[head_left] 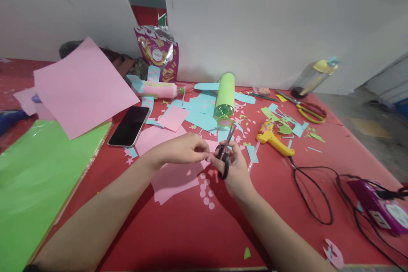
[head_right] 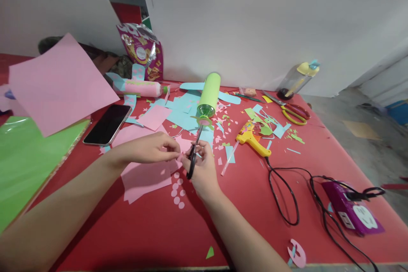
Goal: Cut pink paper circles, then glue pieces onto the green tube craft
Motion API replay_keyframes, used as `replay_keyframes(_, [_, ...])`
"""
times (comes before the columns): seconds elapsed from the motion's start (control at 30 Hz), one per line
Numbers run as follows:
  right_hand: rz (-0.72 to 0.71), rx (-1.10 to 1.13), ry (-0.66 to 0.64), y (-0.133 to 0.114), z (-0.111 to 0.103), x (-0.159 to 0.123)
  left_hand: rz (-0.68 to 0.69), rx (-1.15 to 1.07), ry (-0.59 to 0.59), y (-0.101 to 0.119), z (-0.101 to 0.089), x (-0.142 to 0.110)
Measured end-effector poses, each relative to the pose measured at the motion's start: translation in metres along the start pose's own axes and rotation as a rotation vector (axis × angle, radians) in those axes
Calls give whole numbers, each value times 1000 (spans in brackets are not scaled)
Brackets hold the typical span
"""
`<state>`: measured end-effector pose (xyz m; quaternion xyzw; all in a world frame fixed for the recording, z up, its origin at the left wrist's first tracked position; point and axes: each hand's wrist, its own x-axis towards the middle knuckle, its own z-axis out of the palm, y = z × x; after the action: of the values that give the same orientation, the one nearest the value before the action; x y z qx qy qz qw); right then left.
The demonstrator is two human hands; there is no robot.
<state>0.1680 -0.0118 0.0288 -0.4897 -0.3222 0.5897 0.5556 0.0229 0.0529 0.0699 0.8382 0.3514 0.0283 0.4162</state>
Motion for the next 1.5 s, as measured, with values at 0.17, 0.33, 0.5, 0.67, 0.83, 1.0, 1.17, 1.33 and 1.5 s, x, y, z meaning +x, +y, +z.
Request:
replay_keyframes(0.17, [-26, -133, -16, -3, -3, 1, -28, 0, 17, 3, 1, 0])
replay_keyframes(0.33, [-56, -403, -62, -6, -7, 1, -38, -13, 5, 1, 6, 4])
replay_keyframes(0.5, [-109, -678, -123, -6, -15, 5, -52, 101, 53, -7, 12, 5])
replay_keyframes(0.67, [-118, -912, -209, -8, -19, 3, 29, 169, 181, -18, 32, -1])
replay_keyframes(0.83, [-195, -1057, -302, -7, -23, 1, 92, 261, 357, -27, 63, -14])
replay_keyframes(1.0, [-261, -1137, -311, -1, -27, 2, 247, 369, 379, -30, 76, -22])
replay_keyframes(1.17, [-301, -1143, -291, 2, -29, 1, 335, 503, 344, -34, 78, -22])
replay_keyframes(1.33, [-328, -1145, -290, 4, -33, 0, 392, 540, 411, -40, 80, -20])
replay_keyframes(1.5, [-367, -1155, -277, 5, -37, 2, 428, 531, 529, -41, 81, -21])
